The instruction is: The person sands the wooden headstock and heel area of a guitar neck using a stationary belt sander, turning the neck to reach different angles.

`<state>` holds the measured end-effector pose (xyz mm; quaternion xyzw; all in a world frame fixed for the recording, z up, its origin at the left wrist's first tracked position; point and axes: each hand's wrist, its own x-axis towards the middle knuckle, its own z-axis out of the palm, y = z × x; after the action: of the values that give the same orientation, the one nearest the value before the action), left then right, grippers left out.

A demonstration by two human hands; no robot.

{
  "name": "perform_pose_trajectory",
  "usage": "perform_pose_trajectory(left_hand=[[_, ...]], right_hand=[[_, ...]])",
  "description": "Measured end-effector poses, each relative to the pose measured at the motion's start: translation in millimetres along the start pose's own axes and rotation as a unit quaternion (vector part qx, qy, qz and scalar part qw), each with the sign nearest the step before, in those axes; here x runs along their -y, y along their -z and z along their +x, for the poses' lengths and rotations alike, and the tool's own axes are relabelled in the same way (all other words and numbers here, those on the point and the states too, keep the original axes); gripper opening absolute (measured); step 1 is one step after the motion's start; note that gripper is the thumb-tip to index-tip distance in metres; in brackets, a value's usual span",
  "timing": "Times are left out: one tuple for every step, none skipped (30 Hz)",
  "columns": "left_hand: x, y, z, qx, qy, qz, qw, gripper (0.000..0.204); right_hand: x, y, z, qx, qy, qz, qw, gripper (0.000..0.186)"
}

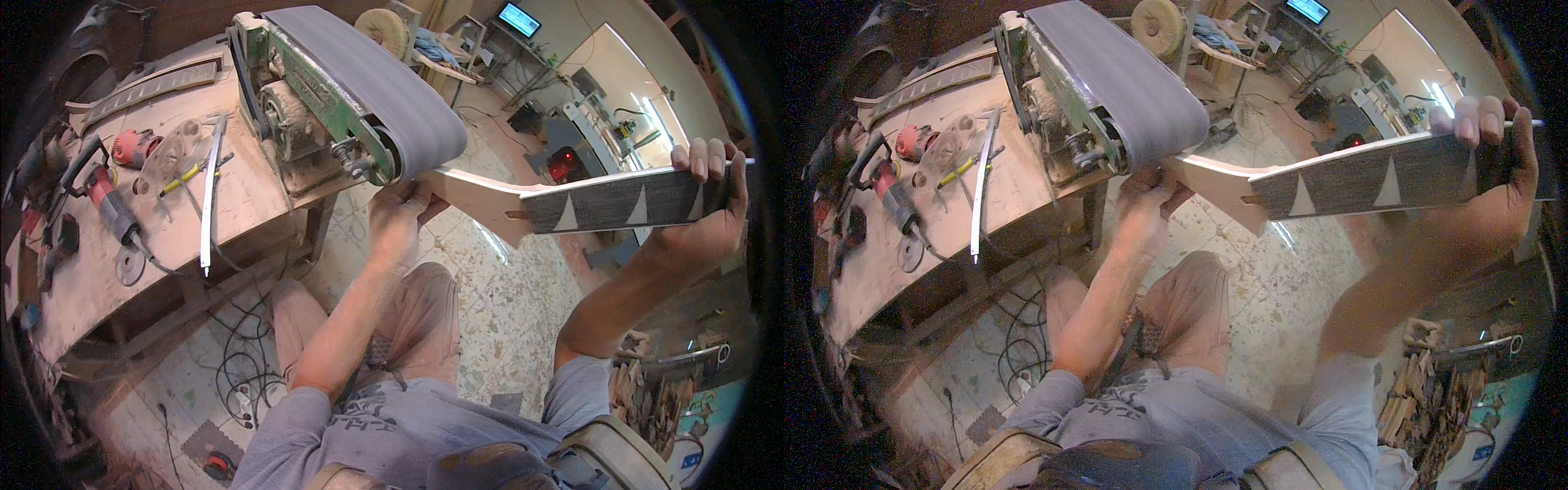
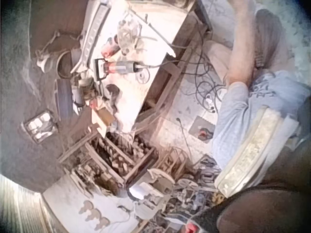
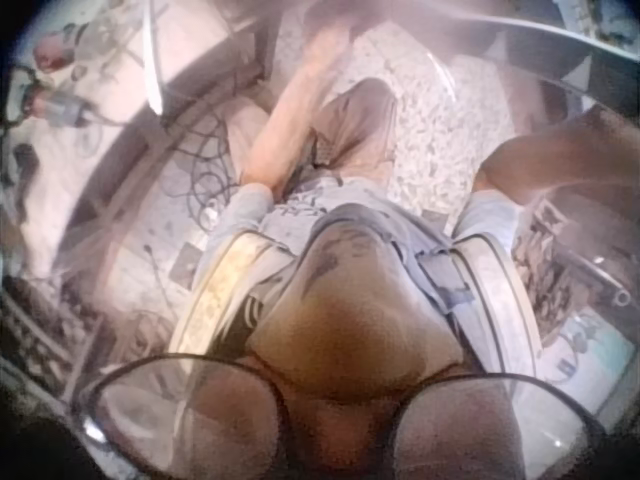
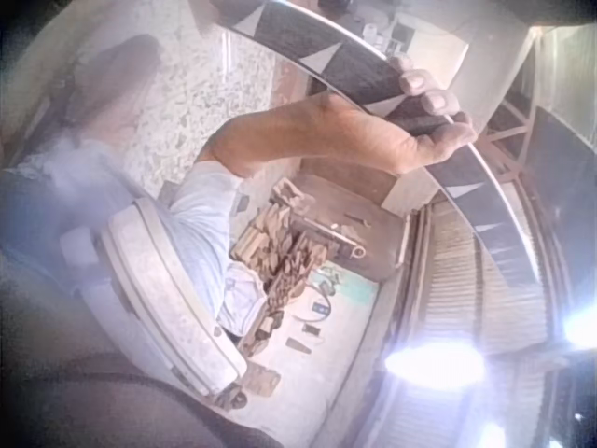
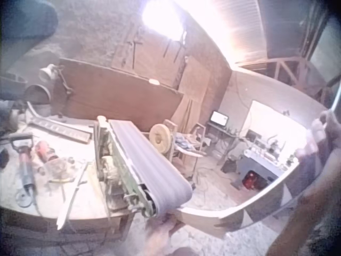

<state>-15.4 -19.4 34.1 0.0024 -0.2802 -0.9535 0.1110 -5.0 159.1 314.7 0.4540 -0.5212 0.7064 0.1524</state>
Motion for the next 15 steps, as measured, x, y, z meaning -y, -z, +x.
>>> perform_pose_trajectory(left_hand=[[-1.2,0.9,0.9,0.004,0.001,-0.004,1.0,0.024],[-3.4,1.6,1.5,0.008,0.003,-0.008,1.0,0.024],[-4.1,1.9,2.5,0.012,0.004,-0.013,1.0,0.026],[-3.9,2.5,3.9,0.008,0.004,-0.011,1.0,0.026],[-3.2,3.2,5.6,0.003,0.003,-0.01,1.0,0.026],[-2.4,4.2,7.4,-0.001,0.003,-0.009,1.0,0.027],[0.1,7.4,10.2,-0.005,0.0,-0.017,1.0,0.028],[3.6,11.6,13.3,-0.009,-0.002,-0.025,1.0,0.029],[6.3,15.2,15.7,-0.013,-0.004,-0.034,0.999,0.031],[6.1,16.8,16.8,-0.013,-0.008,-0.034,0.999,0.032],[5.7,18.5,17.7,-0.013,-0.011,-0.034,0.999,0.033],[5.1,20.0,18.4,-0.013,-0.015,-0.034,0.999,0.035],[4.2,20.9,18.9,-0.01,-0.02,-0.038,0.999,0.034],[3.0,21.7,19.3,-0.007,-0.025,-0.042,0.999,0.033],[1.9,22.6,19.7,-0.003,-0.03,-0.046,0.998,0.032]], right_hand=[[-2.7,-1.3,-1.5,-0.007,0.006,-0.014,1.0,0.019],[-4.6,-2.1,-1.9,-0.015,0.009,-0.024,1.0,0.02],[-6.0,-2.7,-2.4,-0.022,0.013,-0.034,0.999,0.02],[-8.0,-3.2,-2.0,-0.03,0.014,-0.039,0.999,0.02],[-10.1,-4.1,-1.9,-0.038,0.015,-0.043,0.998,0.02],[-14.4,-8.9,-3.1,-0.044,0.023,-0.038,0.998,0.019],[-20.5,-17.3,-4.9,-0.051,0.031,-0.032,0.998,0.017],[-24.6,-22.1,-5.9,-0.057,0.039,-0.026,0.997,0.016],[-26.5,-22.6,-5.7,-0.052,0.033,-0.016,0.998,0.016],[-28.9,-23.0,-5.4,-0.046,0.027,-0.007,0.999,0.016],[-30.7,-22.2,-5.1,-0.04,0.02,-0.002,0.999,0.017],[-32.8,-21.6,-4.8,-0.034,0.013,0.002,0.999,0.017],[-33.4,-18.5,-4.1,-0.027,0.005,0.002,1.0,0.018],[-34.5,-17.0,-3.8,-0.02,-0.003,0.002,1.0,0.018],[-36.8,-18.4,-4.3,-0.035,-0.004,-0.001,0.999,0.019]])
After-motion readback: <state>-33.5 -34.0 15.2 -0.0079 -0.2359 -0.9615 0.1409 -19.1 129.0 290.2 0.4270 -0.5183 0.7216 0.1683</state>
